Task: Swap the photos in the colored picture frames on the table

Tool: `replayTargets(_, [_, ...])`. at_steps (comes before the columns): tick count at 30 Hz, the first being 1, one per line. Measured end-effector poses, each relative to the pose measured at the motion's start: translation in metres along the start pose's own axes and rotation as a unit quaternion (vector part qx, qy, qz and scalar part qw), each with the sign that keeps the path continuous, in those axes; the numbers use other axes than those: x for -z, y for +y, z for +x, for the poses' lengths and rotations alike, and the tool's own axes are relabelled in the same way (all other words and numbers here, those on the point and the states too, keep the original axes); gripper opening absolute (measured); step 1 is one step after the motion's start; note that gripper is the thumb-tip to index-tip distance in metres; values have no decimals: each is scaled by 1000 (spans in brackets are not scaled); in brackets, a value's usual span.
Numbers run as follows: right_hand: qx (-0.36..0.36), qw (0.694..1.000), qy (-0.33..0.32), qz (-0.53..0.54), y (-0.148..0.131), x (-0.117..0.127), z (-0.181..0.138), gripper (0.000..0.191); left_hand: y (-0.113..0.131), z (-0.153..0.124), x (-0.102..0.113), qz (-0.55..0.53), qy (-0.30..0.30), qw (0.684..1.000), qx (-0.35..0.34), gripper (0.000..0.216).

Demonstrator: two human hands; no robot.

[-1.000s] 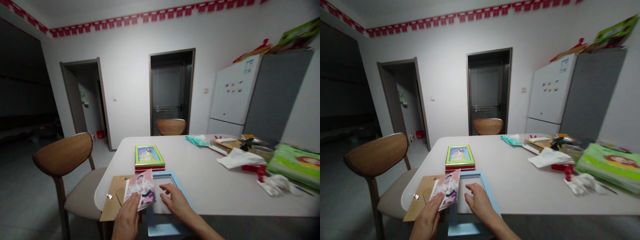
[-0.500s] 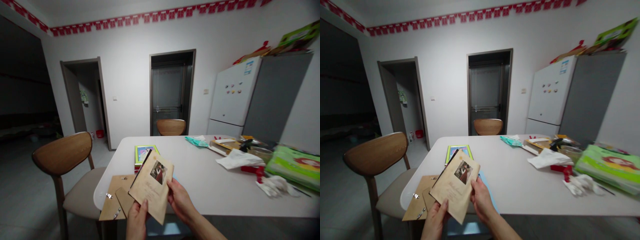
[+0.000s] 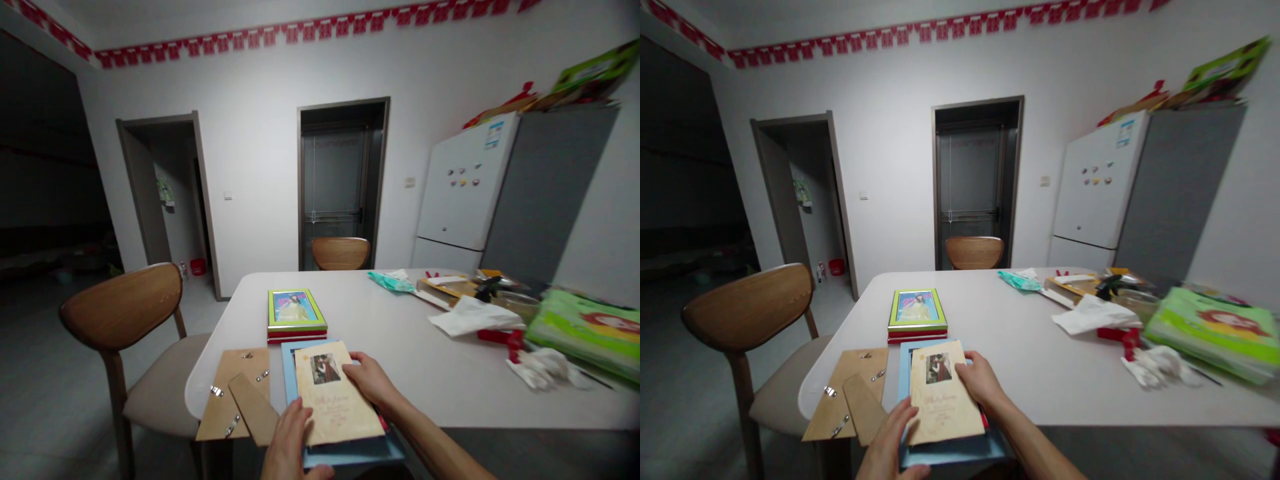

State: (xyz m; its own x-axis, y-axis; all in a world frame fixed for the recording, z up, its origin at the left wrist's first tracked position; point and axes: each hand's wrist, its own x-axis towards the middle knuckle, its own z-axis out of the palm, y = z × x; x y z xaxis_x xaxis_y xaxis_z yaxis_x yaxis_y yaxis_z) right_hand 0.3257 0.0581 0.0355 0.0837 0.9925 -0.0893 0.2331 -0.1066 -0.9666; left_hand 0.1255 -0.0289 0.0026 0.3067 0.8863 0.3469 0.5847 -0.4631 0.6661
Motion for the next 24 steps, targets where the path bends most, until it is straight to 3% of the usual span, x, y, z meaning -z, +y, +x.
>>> replayTargets(5, [69,990,42,-114,-1,1,13,46,-7,0,-1,74,-38,996,-45,60])
replayTargets(9, [112,970,47,-211,-5,1,13,40,-5,1,1,103,-51,992,-49,58])
replayTargets(16, [174,883,83,-428,-7,-8,-2,29,3,6,4,131,-95,986,-51,44])
replayTargets(20, [187,857,113,-466,-2,-8,-4,40,10,7,6,147,-95,983,-51,39])
replayTargets(24, [195,863,103,-454,-4,-7,-6,35,3,-3,21,163,-76,981,-68,44])
